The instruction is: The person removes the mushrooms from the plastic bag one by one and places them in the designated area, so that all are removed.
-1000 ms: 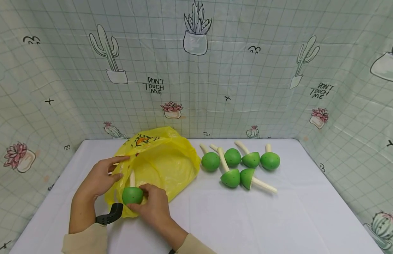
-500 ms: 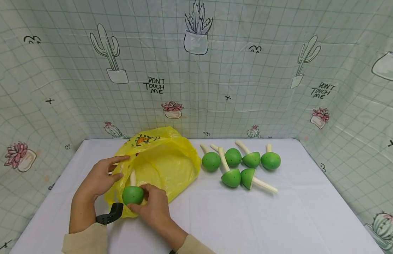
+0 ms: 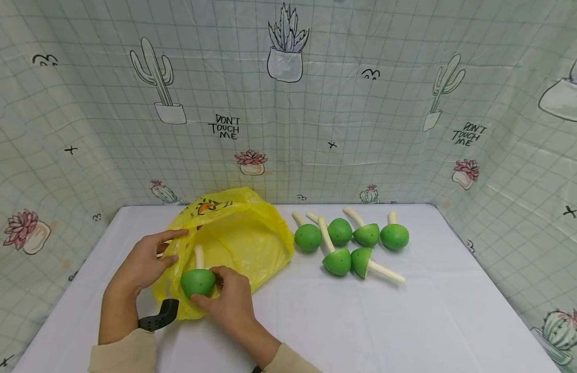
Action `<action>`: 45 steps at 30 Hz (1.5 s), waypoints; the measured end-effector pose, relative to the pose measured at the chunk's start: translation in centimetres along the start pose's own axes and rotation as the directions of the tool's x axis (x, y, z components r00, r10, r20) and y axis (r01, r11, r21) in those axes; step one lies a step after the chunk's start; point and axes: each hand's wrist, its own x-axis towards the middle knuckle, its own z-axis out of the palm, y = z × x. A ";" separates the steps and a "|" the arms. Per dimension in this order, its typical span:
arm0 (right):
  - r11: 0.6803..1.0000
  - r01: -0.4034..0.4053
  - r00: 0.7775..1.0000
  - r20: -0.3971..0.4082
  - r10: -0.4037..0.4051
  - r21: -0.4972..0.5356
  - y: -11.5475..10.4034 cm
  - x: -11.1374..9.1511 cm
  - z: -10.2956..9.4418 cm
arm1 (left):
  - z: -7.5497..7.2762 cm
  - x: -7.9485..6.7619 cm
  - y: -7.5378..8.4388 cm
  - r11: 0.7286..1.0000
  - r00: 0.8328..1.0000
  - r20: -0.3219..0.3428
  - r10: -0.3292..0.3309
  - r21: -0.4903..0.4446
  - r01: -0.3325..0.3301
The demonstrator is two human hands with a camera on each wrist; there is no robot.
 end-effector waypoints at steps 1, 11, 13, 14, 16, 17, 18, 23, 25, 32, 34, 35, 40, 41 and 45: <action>1.000 0.000 1.000 -0.002 0.000 -0.001 0.0 0.0 -0.1 | 0.0 0.0 0.0 1.000 1.000 -0.001 0.003 0.001 -0.003; 0.998 -0.018 1.000 -0.006 0.019 0.067 0.1 -0.1 -1.9 | -0.2 -0.1 -0.2 0.999 0.999 -0.004 0.051 -0.011 -0.051; 0.997 -0.019 1.000 -0.005 0.019 0.078 0.1 -0.1 -2.3 | -0.2 -0.1 -0.2 0.999 0.999 -0.003 0.047 -0.014 -0.047; 0.996 -0.016 1.000 -0.006 0.017 0.083 0.1 -0.1 -2.5 | -0.2 -0.1 -0.1 0.999 0.999 -0.002 0.044 -0.016 -0.044; 0.995 -0.009 1.000 -0.009 0.010 0.099 0.1 -0.1 -3.0 | -0.2 0.0 -0.1 0.999 0.999 0.000 0.036 -0.018 -0.036; 0.994 -0.001 1.000 -0.013 0.003 0.109 0.1 -0.1 -3.2 | -0.2 0.0 -0.1 0.999 0.999 0.001 0.033 -0.021 -0.033; 0.993 0.006 1.000 -0.017 -0.004 0.120 0.1 -0.1 -3.5 | -0.2 0.0 -0.1 0.999 1.000 0.000 0.031 -0.022 -0.031; 0.988 0.045 0.998 -0.042 -0.039 0.145 0.1 -0.2 -4.8 | -0.1 0.1 0.0 0.999 1.000 0.005 0.022 -0.029 -0.022; 0.988 0.054 0.998 -0.052 -0.047 0.145 0.3 -0.3 -5.4 | -0.1 0.1 0.0 0.999 1.000 0.008 0.018 -0.029 -0.017; 0.985 0.068 0.995 -0.082 -0.055 0.160 0.9 -0.6 -7.1 | -0.1 0.1 0.0 1.000 1.000 0.009 0.022 -0.011 -0.022; 0.985 0.073 0.994 -0.091 -0.059 0.159 1.0 -0.7 -7.6 | -0.1 0.1 0.0 1.000 1.000 0.009 0.015 -0.005 -0.015; 0.985 0.071 0.994 -0.093 -0.057 0.158 1.0 -0.8 -7.8 | -0.1 0.2 0.0 1.000 1.000 0.009 0.013 -0.001 -0.013; 0.985 0.072 0.993 -0.108 -0.055 0.155 1.3 -1.0 -8.7 | -0.1 0.1 0.0 1.000 1.000 0.017 -0.005 -0.002 0.005; 0.986 0.072 0.992 -0.112 -0.055 0.153 1.3 -1.0 -8.9 | -0.1 0.1 0.0 1.000 1.000 0.020 -0.007 -0.004 0.007; 0.985 0.094 0.989 -0.130 -0.076 0.142 1.6 -1.2 -9.9 | -0.1 0.2 0.0 1.000 0.999 0.031 -0.018 -0.013 0.019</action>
